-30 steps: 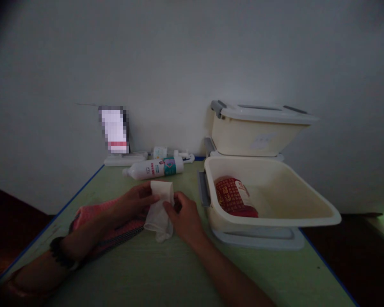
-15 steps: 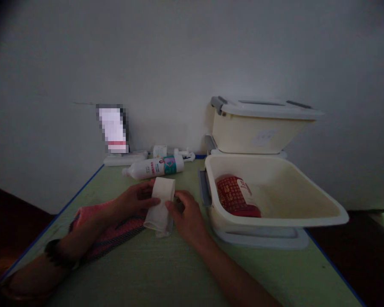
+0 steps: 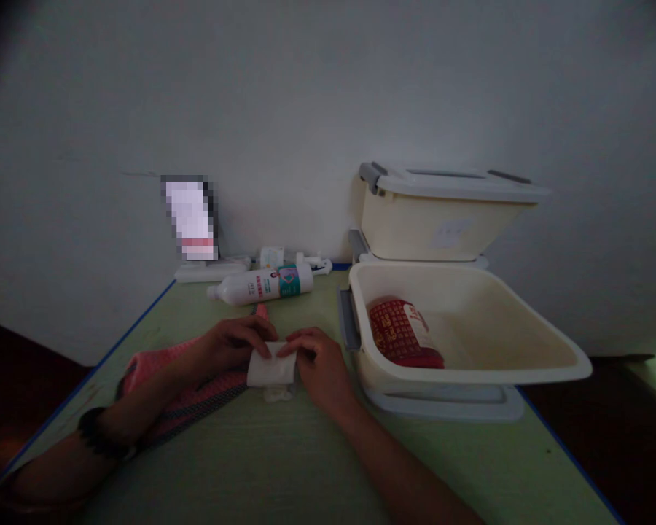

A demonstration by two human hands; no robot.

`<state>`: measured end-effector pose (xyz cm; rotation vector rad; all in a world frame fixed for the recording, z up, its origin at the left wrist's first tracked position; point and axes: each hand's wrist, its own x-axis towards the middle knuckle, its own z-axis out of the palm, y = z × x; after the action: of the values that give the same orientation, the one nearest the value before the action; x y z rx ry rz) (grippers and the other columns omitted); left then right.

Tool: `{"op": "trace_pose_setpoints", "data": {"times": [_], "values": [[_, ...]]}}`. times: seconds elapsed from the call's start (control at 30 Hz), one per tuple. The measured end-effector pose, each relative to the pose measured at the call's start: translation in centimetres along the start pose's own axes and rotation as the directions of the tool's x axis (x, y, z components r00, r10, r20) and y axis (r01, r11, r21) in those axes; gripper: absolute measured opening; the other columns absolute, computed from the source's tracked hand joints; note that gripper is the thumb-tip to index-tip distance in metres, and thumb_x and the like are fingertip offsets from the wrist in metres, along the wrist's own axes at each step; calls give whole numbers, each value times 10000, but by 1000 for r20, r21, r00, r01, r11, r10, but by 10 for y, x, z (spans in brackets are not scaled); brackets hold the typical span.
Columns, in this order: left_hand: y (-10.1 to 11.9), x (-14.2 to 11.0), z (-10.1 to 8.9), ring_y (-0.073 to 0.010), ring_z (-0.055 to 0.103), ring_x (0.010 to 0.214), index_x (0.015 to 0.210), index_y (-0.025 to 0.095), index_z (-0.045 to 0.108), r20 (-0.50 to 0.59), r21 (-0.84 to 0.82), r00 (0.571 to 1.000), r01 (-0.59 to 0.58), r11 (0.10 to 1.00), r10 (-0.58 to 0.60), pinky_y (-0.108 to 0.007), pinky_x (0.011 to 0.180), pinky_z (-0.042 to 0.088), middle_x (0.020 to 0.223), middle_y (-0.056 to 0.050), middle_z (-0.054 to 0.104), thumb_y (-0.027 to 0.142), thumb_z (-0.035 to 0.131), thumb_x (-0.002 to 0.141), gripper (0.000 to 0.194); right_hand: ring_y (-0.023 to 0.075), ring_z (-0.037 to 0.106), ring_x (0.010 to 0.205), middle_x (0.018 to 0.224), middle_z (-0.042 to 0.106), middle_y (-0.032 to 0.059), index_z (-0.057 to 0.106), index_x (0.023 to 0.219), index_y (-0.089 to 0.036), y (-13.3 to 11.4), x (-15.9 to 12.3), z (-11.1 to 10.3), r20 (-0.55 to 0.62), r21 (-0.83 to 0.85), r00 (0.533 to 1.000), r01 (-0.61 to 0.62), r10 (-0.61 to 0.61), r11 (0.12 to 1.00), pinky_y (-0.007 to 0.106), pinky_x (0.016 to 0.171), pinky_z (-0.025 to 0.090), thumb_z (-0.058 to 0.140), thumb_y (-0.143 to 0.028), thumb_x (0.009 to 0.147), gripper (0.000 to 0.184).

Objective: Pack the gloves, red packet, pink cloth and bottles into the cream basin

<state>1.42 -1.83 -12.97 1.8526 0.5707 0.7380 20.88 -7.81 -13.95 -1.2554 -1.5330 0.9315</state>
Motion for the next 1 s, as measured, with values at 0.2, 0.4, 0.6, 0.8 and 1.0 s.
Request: {"op": "trace_pose_setpoints", "data": {"times": [0.2, 0.4, 0.6, 0.8, 1.0], "values": [[3, -1, -2, -152, 545, 900, 850, 252, 743, 134, 287, 989, -94, 953, 58, -297, 832, 448, 971, -40, 533, 174, 584, 819, 180, 159, 597, 930, 982, 645, 61, 704, 697, -184, -10, -3, -2, 23, -48, 1000, -11, 13, 999, 311, 842, 423, 408, -20, 708, 338], [20, -3, -3, -164, 508, 897, 907, 251, 733, 217, 443, 976, -89, 892, -10, -307, 854, 420, 947, -31, 476, 173, 514, 831, 245, 200, 580, 894, 925, 641, 81, 632, 838, -159, -14, -10, -1, 1, -253, 999, -42, 44, 967, 359, 826, 431, 447, -209, 813, 193], [31, -3, -1, -185, 520, 927, 936, 205, 686, 246, 408, 968, -59, 911, -47, -315, 862, 422, 974, -44, 522, 251, 455, 865, 246, 245, 508, 976, 1003, 582, 113, 530, 1065, -123, -6, -12, 3, 16, -398, 1000, 2, 5, 917, 419, 894, 388, 560, -177, 748, 323], [32, -3, 9, -159, 527, 779, 1020, 183, 527, 58, 475, 975, 163, 864, -216, -284, 686, 469, 914, -24, 558, 347, 588, 782, 296, 211, 507, 948, 966, 566, 103, 552, 916, -133, -15, -18, 2, 63, -379, 998, 53, -32, 924, 359, 851, 408, 496, -150, 806, 125], [28, -6, 8, -161, 549, 757, 1060, 174, 489, 80, 481, 969, 169, 860, -235, -297, 669, 476, 921, -28, 555, 358, 569, 803, 326, 132, 521, 650, 753, 576, 10, 520, 926, -166, -23, -18, 4, 39, -142, 995, -89, 96, 986, 258, 609, 415, 492, -213, 821, 118]]}}
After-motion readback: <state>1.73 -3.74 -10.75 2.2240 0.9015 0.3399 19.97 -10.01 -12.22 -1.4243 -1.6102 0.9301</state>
